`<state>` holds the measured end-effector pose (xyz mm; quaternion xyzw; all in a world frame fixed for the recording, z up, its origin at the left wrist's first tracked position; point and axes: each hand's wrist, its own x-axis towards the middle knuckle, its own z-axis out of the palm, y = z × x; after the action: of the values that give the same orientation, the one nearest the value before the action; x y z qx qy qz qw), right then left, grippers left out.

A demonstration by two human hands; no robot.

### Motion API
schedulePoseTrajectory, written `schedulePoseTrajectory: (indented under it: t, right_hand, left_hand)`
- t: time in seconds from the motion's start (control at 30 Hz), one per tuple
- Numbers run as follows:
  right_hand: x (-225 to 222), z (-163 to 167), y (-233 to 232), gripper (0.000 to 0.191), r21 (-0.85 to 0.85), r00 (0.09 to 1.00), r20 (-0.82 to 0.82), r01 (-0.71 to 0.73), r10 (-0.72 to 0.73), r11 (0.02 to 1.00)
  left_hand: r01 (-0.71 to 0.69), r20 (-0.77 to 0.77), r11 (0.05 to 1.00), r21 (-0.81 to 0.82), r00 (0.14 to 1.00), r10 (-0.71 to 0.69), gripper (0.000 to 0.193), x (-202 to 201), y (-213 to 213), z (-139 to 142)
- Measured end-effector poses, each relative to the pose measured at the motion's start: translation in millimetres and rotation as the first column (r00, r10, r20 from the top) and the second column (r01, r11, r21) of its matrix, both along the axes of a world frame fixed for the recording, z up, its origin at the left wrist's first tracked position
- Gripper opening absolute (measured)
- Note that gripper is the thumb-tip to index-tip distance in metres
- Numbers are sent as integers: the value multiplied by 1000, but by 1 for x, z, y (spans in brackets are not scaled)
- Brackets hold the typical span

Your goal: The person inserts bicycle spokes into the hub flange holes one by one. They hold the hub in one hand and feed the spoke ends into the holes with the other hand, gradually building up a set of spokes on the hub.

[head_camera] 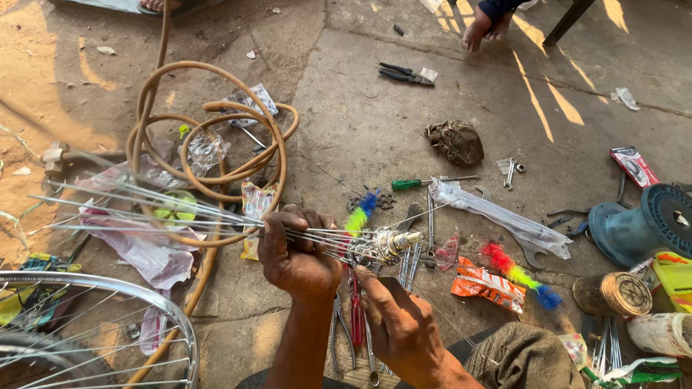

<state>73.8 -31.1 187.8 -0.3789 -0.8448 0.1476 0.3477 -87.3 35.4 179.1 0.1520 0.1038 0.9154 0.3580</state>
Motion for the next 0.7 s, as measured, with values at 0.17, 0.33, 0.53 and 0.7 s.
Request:
schedulePoseTrajectory:
  t: [0.17,0.33,0.53,0.7]
  right_hand:
    - [-5,7,6,57,-92,1000,14,-15,16,996]
    - [6,-3,-8,40,120,972,-212,-80,104,990]
    - [31,-21,-20,37,101,977,-193,-75,93,992]
    - [74,-7,-34,37,-27,985,-172,-3,-2,1000]
  left_hand:
    - [9,25,1000,-10,1000,-9,41,6,-9,10]
    - [38,75,999,-7,996,-37,43,2,-12,17]
    - [27,29,999,-18,999,-27,44,1,-15,19]
    - [132,-143,987,91,983,-118,39,6,-9,24]
